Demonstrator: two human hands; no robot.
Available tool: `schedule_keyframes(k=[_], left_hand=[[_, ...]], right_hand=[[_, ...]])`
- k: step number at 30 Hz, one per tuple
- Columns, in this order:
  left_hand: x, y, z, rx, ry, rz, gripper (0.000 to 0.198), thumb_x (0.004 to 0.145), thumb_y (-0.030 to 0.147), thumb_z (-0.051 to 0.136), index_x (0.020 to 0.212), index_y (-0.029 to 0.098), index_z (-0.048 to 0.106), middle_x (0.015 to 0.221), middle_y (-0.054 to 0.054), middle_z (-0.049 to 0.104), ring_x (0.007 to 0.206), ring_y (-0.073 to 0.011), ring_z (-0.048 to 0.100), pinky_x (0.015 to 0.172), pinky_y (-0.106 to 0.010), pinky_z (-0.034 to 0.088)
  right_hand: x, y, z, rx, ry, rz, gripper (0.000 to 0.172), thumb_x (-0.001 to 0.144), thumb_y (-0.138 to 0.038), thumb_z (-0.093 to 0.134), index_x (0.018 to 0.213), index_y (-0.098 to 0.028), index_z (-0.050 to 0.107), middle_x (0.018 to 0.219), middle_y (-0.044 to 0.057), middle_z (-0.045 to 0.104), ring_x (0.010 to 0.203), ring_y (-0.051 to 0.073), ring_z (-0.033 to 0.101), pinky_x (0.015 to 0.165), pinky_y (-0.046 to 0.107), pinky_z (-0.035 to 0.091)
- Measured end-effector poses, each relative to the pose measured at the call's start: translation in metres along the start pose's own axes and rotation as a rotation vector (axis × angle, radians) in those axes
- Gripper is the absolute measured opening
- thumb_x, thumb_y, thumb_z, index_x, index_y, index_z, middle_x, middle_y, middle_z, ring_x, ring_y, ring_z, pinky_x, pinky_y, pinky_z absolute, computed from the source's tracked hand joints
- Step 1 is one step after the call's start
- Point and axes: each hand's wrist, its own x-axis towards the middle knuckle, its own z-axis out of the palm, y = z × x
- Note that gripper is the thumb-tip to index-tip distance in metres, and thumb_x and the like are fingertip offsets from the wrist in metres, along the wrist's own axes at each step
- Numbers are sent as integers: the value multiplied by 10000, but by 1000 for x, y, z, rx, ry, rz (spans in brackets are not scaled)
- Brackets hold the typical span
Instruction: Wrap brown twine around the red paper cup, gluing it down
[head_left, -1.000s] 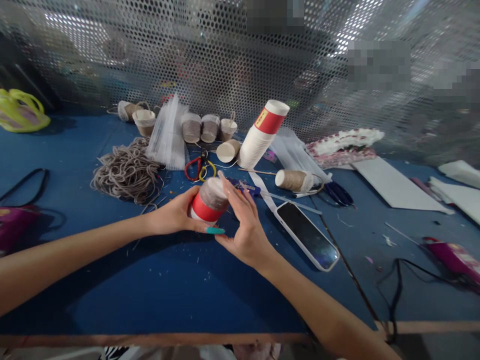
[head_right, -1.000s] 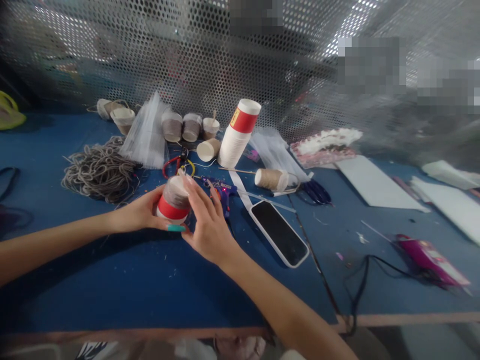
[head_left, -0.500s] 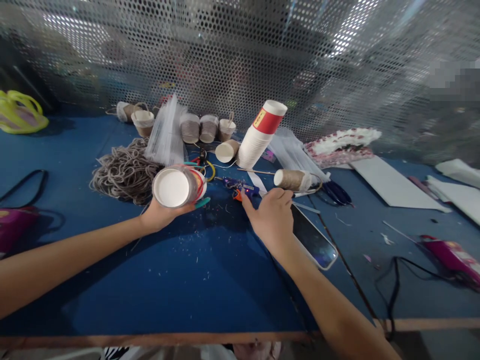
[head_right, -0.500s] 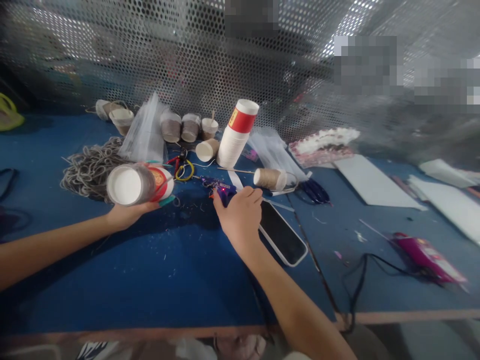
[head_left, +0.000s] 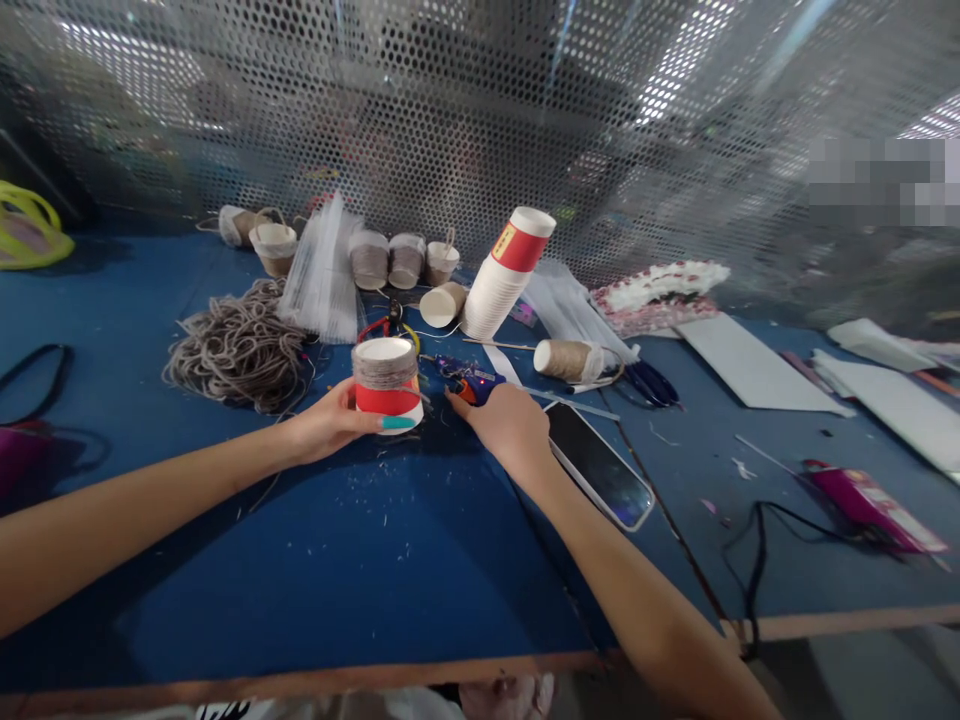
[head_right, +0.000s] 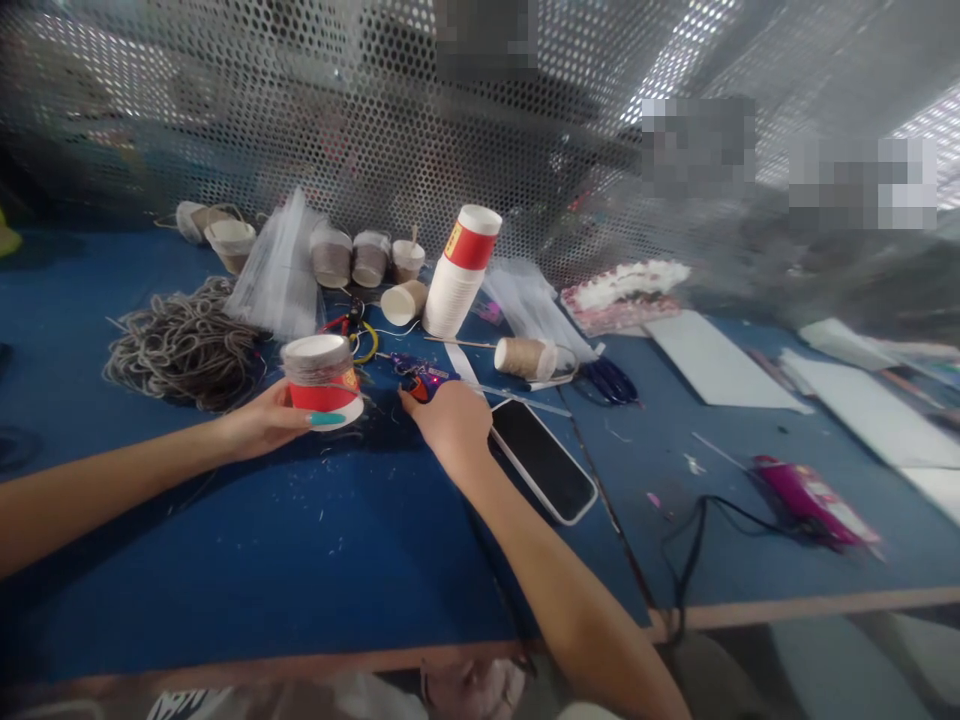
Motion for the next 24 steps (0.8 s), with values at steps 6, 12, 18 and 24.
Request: schedule_keyframes(k=[6, 12, 18, 24], left_hand=[[-1, 1, 0, 15, -26, -6, 479, 619, 190, 872, 1067, 179, 704, 1055, -72, 761, 960, -204, 707, 908, -318, 529], [-2, 0, -4, -43, -19, -28, 563, 617, 244, 872, 1135, 156, 669, 1113, -113, 749, 1021, -254, 705, 978, -383, 517], [-2, 1, -3, -74, 7, -39, 515, 607, 211, 879, 1086, 150, 699, 1066, -110, 758, 982, -250, 713, 945, -378, 531], [-2, 3, 0, -108, 56, -38, 509, 563, 228, 923, 1029, 144, 736, 1000, -83, 778, 920, -206, 721, 884, -307, 547]], right_hand=[[2, 5, -2, 94, 17, 24, 348, 719, -514, 657, 800, -176, 646, 643, 72, 643, 627, 264, 675, 536, 354, 496], [-5, 7, -13, 456, 19, 147, 413, 723, -472, 659, 959, -148, 562, 654, 54, 660, 477, 201, 611, 492, 349, 504], [-19, 3, -14, 673, 179, 10, 459, 652, -586, 735, 837, -205, 557, 689, 21, 657, 563, 192, 629, 565, 357, 538], [-31, -2, -14, 661, 300, -196, 291, 740, -464, 654, 821, -231, 501, 673, 4, 652, 552, 162, 596, 566, 336, 525]])
